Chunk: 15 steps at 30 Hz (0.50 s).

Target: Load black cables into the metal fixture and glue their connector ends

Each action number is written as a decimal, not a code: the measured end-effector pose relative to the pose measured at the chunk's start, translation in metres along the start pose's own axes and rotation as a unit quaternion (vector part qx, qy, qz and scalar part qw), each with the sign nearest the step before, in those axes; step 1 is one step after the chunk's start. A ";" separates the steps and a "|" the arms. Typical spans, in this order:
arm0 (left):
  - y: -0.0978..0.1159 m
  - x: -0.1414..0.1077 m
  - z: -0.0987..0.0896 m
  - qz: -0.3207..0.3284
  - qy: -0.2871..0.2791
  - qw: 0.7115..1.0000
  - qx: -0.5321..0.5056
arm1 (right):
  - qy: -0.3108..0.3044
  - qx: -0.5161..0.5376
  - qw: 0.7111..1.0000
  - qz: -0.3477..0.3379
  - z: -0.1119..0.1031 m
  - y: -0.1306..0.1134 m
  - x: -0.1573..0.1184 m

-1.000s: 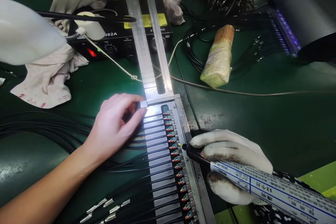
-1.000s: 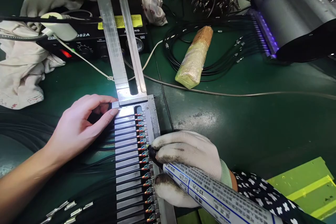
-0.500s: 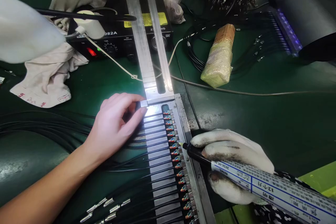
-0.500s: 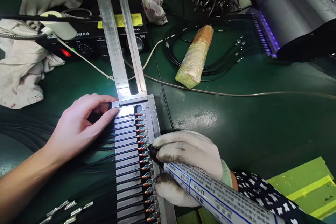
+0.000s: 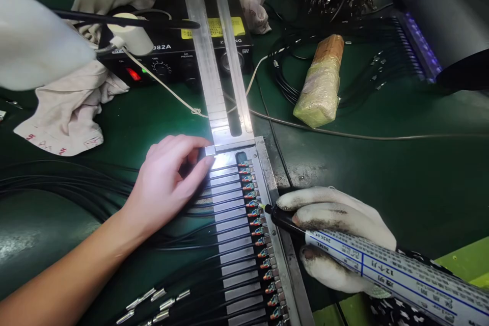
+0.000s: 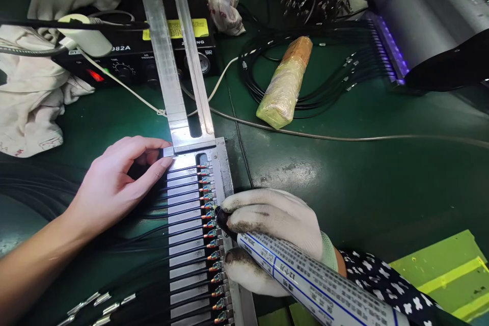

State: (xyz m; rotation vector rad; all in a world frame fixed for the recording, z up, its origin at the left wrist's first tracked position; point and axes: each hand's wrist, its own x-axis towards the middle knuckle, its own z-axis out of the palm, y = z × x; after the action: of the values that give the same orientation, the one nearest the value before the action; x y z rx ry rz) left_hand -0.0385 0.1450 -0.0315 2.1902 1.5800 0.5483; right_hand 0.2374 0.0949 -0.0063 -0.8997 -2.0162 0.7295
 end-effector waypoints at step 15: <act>-0.003 -0.002 0.002 0.006 0.007 1.000 -0.005 | 0.048 0.041 0.998 -0.019 -0.004 -0.013 -0.013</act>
State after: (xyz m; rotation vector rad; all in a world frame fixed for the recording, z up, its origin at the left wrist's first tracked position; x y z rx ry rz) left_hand -0.0403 0.1441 -0.0345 2.1931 1.5697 0.5760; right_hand 0.2422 0.0773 0.0001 -0.8308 -1.8992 0.7287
